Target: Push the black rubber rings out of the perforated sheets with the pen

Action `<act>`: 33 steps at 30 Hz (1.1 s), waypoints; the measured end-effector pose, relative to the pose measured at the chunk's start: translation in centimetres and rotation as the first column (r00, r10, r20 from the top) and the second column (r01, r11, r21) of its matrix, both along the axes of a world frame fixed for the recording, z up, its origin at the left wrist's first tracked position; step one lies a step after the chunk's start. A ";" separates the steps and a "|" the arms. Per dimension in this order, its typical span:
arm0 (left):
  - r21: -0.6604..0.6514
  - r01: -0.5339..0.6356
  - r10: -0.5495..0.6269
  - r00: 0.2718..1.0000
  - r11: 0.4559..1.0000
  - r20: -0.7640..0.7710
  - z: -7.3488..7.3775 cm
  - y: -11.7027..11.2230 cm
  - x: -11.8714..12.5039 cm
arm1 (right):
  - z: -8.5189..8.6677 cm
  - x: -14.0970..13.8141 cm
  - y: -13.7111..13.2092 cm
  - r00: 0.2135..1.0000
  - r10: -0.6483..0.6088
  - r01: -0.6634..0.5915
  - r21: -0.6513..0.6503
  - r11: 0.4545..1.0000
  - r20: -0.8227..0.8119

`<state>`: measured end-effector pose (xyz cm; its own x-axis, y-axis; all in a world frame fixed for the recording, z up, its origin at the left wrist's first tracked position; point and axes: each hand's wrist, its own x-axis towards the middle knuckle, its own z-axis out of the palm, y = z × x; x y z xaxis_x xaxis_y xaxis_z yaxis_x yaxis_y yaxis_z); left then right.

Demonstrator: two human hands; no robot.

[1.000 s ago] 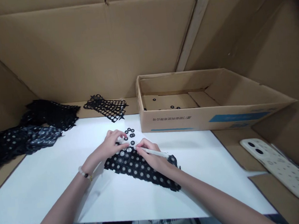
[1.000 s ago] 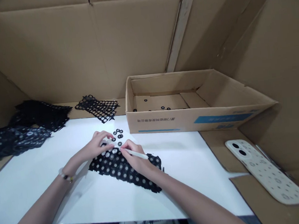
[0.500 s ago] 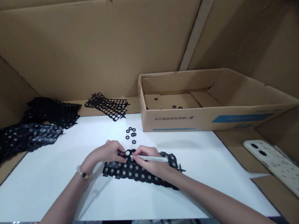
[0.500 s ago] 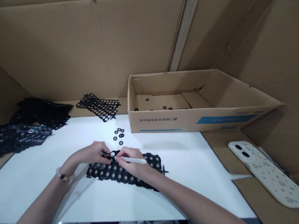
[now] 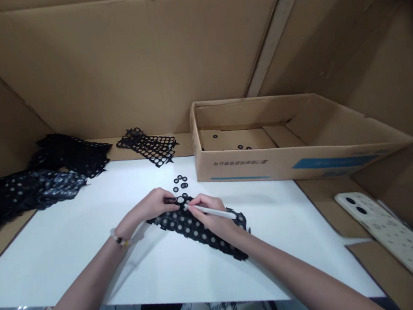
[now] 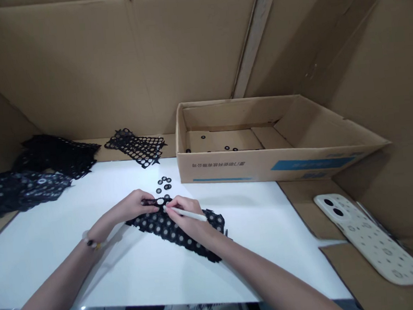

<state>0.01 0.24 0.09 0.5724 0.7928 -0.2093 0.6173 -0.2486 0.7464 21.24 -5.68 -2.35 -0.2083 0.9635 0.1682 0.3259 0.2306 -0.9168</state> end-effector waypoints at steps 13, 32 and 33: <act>-0.115 0.035 -0.025 0.996 0.993 0.084 -0.2 -0.2 -0.1 | -0.4 -1.0 -0.1 0.998 -0.037 0.036 0.026 0.999 0.052; 0.447 -0.113 0.252 0.930 0.887 -0.266 -0.1 -1.3 0.5 | -1.0 -1.1 0.0 0.996 -0.088 0.086 0.061 0.994 0.034; 0.453 -0.068 0.224 0.927 0.889 -0.300 0.0 -1.4 0.6 | -1.0 -1.1 0.0 0.996 -0.083 0.081 0.061 0.995 0.037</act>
